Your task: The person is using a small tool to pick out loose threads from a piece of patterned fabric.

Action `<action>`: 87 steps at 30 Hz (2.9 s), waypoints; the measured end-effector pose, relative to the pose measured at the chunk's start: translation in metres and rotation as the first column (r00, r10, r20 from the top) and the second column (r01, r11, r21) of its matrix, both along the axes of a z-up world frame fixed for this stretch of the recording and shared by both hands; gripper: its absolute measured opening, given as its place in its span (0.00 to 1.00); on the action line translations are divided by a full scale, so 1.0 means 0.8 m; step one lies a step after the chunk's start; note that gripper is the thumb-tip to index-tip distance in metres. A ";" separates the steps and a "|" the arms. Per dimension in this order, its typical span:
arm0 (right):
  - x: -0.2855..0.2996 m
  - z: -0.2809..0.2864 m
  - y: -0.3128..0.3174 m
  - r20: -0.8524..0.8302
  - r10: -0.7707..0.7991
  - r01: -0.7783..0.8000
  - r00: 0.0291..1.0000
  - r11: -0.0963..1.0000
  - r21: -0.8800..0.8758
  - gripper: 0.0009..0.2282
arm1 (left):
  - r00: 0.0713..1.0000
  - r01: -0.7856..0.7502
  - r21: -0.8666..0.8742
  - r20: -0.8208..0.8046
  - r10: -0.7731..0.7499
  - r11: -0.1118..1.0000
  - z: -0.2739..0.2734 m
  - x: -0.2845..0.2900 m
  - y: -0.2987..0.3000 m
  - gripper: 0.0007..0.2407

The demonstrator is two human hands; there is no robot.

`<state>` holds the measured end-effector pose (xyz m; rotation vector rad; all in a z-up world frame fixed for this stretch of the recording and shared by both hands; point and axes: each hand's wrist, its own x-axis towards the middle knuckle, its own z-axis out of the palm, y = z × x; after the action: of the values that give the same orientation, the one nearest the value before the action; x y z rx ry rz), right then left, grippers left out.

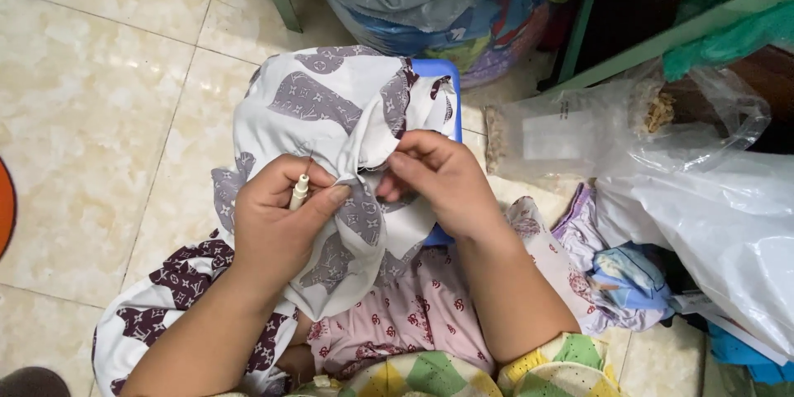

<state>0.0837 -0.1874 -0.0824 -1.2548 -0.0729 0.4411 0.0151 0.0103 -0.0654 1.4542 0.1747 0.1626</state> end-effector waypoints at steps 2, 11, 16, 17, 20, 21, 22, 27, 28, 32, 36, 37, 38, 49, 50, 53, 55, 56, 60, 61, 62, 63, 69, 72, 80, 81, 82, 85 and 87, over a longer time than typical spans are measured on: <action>0.005 -0.005 0.001 0.005 -0.023 0.023 1.000 0.999 -0.035 0.05 | 1.000 -0.011 0.007 0.002 0.011 1.000 0.002 -0.001 0.002 0.07; 0.012 0.010 -0.027 0.112 -0.027 0.037 0.993 0.996 -0.080 0.03 | 0.998 -0.064 0.008 0.014 0.064 0.998 0.005 0.002 0.007 0.06; 0.014 0.014 -0.035 0.219 -0.053 0.073 0.974 0.994 -0.083 0.03 | 0.997 -0.077 -0.018 0.017 0.077 0.997 -0.002 0.001 0.004 0.06; 0.015 0.010 -0.034 0.226 -0.101 0.114 0.969 0.993 -0.042 0.04 | 0.996 -0.083 -0.028 0.019 0.084 0.996 -0.002 0.002 0.003 0.06; 0.024 0.007 -0.044 0.210 -0.269 0.263 0.940 0.963 0.054 0.03 | 0.992 -0.121 -0.064 0.037 0.123 0.991 0.002 0.002 0.008 0.05; 0.028 0.009 -0.049 0.183 -0.380 0.366 0.907 0.925 0.106 0.01 | 0.986 -0.155 -0.093 0.051 0.160 0.984 0.003 0.002 0.010 0.05; 0.030 0.009 -0.055 0.183 -0.380 0.366 0.907 0.925 0.106 0.01 | 0.986 -0.155 -0.092 0.052 0.160 0.984 0.010 0.004 0.010 0.05; 0.013 0.013 -0.055 0.291 -0.111 0.124 0.950 0.992 -0.025 0.21 | 0.996 -0.042 0.122 0.084 0.032 0.992 -0.018 0.003 0.005 0.06; 0.006 0.022 -0.039 0.290 -0.109 0.121 0.951 0.992 -0.025 0.21 | 0.996 -0.044 0.121 0.084 0.034 0.992 -0.010 0.007 0.001 0.06; -0.012 0.009 -0.005 0.210 0.130 -0.103 0.969 0.986 -0.135 0.09 | 0.974 0.112 0.374 0.142 -0.176 0.921 0.007 0.013 -0.001 0.04; -0.014 -0.002 -0.003 0.134 0.097 -0.086 0.986 0.993 -0.083 0.04 | 0.991 0.022 0.520 0.100 -0.087 0.854 0.035 0.025 0.021 0.08; -0.015 0.000 -0.002 0.133 0.101 -0.090 0.986 0.992 -0.086 0.04 | 0.992 0.019 0.518 0.099 -0.082 0.855 0.031 0.026 0.018 0.08; -0.015 0.001 0.001 0.121 0.096 -0.091 0.988 0.995 -0.052 0.04 | 0.992 0.126 0.408 -0.027 -0.126 0.904 0.028 0.028 0.018 0.06; -0.008 0.000 -0.004 0.005 -0.025 0.025 1.000 1.000 -0.020 0.03 | 0.954 0.281 0.313 -0.194 -0.229 0.907 0.033 0.030 0.020 0.03; -0.007 -0.002 -0.005 -0.002 -0.036 0.036 0.999 0.999 -0.020 0.03 | 0.965 0.254 0.338 -0.156 -0.212 0.906 0.030 0.029 0.020 0.02; -0.009 0.002 -0.005 -0.018 -0.068 0.068 0.997 0.997 -0.034 0.03 | 0.990 0.141 0.463 -0.047 -0.135 0.875 0.029 0.027 0.021 0.01; -0.010 0.009 -0.002 -0.023 -0.084 0.083 0.996 0.996 -0.045 0.03 | 0.996 0.043 0.554 0.036 -0.076 0.831 0.028 0.026 0.019 0.01; -0.011 0.012 -0.001 -0.007 -0.107 0.107 0.994 0.994 -0.022 0.04 | 0.975 -0.073 0.608 0.211 -0.072 0.790 0.026 0.025 0.016 0.02; -0.015 0.010 0.006 0.014 -0.156 0.154 0.988 0.986 0.070 0.04 | 0.901 -0.239 0.596 0.431 -0.055 0.767 0.021 0.025 0.012 0.04; -0.015 0.006 0.006 0.014 -0.153 0.151 0.988 0.986 0.070 0.04 | 0.901 -0.241 0.595 0.431 -0.052 0.767 0.021 0.025 0.011 0.04; -0.016 0.002 0.008 0.015 -0.172 0.170 0.985 0.980 0.100 0.04 | 0.896 -0.248 0.593 0.441 -0.051 0.767 0.021 0.026 0.010 0.04; -0.017 -0.002 0.008 0.015 -0.191 0.188 0.981 0.973 0.131 0.05 | 0.891 -0.254 0.590 0.450 -0.051 0.767 0.021 0.026 0.009 0.04; -0.020 -0.025 0.011 0.013 -0.113 0.111 0.994 0.988 0.107 0.08 | 0.898 -0.204 0.603 0.429 -0.098 0.771 0.015 0.026 0.007 0.02; -0.030 0.014 0.016 0.113 -0.062 0.064 0.992 0.998 -0.017 0.04 | 0.944 -0.123 0.589 0.318 -0.089 0.799 0.033 0.024 0.003 0.02; -0.024 0.012 0.016 0.177 0.008 0.000 0.984 0.999 -0.047 0.06 | 0.972 0.160 0.097 -0.189 -0.139 0.982 0.033 0.028 0.016 0.03; -0.023 0.014 0.017 0.162 -0.003 0.009 0.987 0.999 -0.038 0.05 | 0.972 0.121 0.087 -0.214 -0.100 0.989 0.036 0.028 0.016 0.01; -0.022 0.009 0.017 0.162 -0.003 0.009 0.987 0.999 -0.038 0.05 | 0.972 0.121 0.088 -0.214 -0.100 0.989 0.033 0.027 0.016 0.01; -0.019 0.003 0.019 0.204 -0.037 0.048 0.978 0.998 -0.045 0.03 | 0.999 0.019 0.211 -0.054 -0.008 0.977 0.029 0.029 0.011 0.01; -0.018 0.010 0.023 0.227 -0.055 0.067 0.972 0.997 -0.047 0.03 | 0.982 -0.135 0.399 0.176 0.068 0.907 0.036 0.031 0.005 0.03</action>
<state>0.0690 -0.1686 -0.0747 -1.3535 -0.2159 0.2470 0.0402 0.0144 -0.0369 1.8443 0.0882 0.4200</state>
